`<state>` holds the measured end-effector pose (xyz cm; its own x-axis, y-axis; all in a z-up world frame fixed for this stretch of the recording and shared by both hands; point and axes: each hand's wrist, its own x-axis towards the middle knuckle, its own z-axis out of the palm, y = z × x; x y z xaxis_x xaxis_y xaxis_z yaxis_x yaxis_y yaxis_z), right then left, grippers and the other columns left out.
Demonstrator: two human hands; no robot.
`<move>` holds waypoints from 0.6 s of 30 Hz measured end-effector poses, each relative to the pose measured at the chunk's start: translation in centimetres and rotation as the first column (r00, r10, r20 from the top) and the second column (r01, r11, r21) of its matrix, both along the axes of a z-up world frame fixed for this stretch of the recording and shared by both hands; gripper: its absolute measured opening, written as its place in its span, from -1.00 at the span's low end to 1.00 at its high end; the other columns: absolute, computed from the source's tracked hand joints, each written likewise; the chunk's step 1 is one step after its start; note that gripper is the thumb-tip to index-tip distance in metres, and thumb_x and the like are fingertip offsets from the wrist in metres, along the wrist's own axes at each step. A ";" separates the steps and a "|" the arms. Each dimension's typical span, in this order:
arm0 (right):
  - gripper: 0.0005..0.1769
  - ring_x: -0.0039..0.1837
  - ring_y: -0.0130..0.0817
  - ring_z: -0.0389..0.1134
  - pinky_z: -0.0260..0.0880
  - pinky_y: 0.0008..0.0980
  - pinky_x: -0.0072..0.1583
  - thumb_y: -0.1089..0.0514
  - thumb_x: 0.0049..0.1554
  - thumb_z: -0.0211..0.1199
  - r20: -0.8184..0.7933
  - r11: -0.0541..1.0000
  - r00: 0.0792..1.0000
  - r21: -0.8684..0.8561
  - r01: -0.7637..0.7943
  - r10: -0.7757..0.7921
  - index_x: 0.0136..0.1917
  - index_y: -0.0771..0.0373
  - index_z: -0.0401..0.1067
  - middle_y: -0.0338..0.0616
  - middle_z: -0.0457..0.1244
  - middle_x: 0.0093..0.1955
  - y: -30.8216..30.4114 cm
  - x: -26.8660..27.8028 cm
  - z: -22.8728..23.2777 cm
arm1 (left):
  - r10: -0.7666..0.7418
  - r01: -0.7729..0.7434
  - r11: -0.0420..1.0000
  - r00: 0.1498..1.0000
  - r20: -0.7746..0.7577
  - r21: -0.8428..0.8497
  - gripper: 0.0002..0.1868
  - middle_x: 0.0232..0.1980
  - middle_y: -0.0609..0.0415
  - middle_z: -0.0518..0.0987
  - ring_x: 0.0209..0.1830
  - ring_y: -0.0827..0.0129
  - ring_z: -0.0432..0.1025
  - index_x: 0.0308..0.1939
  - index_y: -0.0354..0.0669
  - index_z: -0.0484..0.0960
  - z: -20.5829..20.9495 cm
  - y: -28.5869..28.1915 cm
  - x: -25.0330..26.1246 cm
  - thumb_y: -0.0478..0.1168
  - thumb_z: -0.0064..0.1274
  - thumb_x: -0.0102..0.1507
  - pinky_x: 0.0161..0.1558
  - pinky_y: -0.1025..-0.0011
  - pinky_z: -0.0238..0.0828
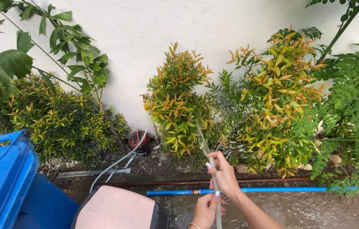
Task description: Watering garden plants using a hose.
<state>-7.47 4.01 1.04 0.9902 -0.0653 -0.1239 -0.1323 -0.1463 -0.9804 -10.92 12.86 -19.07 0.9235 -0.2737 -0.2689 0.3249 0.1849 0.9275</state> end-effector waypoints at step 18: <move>-0.69 -0.52 -0.29 0.26 0.24 -0.27 -0.50 0.29 0.21 0.14 -0.088 0.993 0.989 0.027 -0.113 0.114 0.21 0.07 0.31 -0.09 0.25 -0.25 2.6 0.6 -2.0 | -0.061 0.061 0.998 0.998 -0.020 -0.007 -0.58 -0.23 0.08 0.70 -0.40 0.43 0.59 -0.15 -0.30 0.60 -2.8 2.2 -0.2 0.03 -0.11 0.45 -0.30 0.34 0.70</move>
